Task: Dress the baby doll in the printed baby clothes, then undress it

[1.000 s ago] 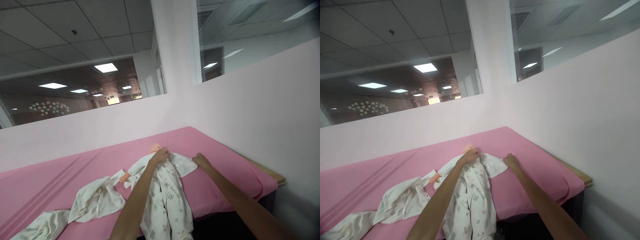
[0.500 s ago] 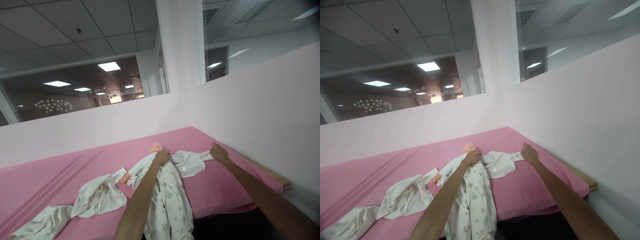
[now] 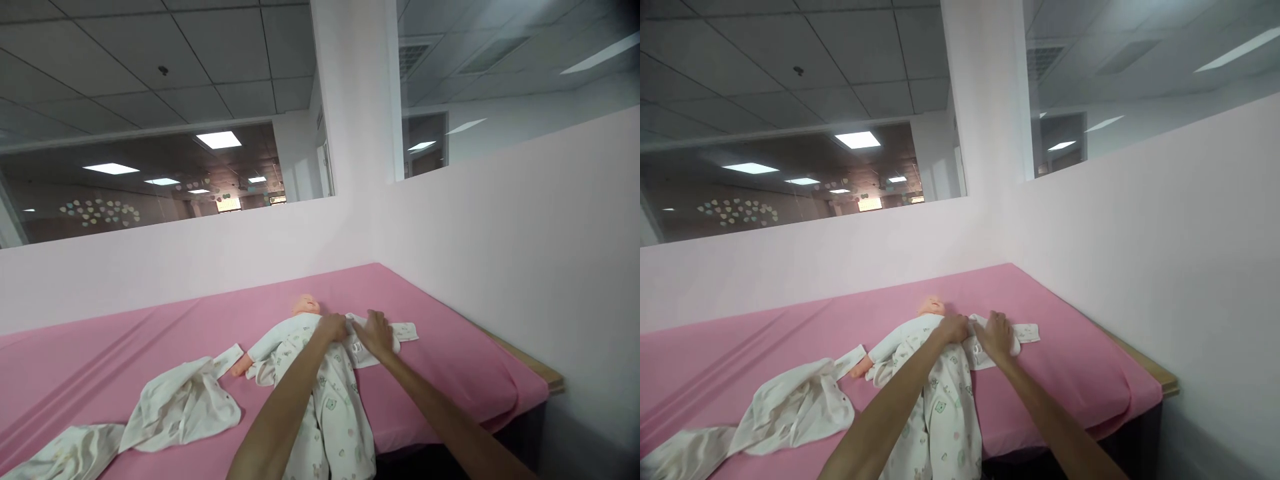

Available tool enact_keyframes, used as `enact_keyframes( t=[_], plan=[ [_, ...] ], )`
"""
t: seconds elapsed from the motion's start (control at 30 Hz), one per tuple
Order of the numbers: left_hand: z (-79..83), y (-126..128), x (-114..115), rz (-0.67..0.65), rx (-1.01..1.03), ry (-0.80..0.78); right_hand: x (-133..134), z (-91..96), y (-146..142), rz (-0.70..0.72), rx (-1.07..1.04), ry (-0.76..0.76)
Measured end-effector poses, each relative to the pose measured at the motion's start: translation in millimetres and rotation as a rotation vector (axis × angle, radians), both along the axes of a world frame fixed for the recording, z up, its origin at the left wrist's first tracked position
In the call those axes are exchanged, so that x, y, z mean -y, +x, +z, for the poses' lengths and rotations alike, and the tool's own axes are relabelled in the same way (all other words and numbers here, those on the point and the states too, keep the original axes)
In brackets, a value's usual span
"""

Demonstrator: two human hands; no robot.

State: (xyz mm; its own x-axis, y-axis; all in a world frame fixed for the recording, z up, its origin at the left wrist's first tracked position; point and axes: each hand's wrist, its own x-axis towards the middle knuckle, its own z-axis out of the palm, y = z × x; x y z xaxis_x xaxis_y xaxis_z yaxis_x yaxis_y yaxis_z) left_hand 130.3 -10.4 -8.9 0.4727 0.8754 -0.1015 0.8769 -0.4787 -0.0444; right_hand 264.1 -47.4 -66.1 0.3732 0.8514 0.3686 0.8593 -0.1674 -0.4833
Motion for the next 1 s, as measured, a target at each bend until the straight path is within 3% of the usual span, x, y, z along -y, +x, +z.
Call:
enact_keyframes(
  t=[0.13, 0.37, 0.6, 1.0],
  plan=[
    [-5.7, 17.4, -2.9, -0.085, 0.018, -0.035, -0.8, -6.2, -21.9, -0.042, 0.017, 0.016],
    [-18.9, 26.9, 0.8, -0.145, 0.101, 0.063, 10.6, -16.2, 2.3, -0.1, 0.005, 0.017],
    [-31.5, 31.8, 7.3, -0.119, 0.123, 0.202, 9.6, -14.8, 3.1, -0.141, -0.195, 0.024],
    [-20.0, 28.4, 13.1, -0.179, 0.162, 0.327, -5.9, -20.7, 15.4, -0.186, -0.66, 0.162]
  ],
)
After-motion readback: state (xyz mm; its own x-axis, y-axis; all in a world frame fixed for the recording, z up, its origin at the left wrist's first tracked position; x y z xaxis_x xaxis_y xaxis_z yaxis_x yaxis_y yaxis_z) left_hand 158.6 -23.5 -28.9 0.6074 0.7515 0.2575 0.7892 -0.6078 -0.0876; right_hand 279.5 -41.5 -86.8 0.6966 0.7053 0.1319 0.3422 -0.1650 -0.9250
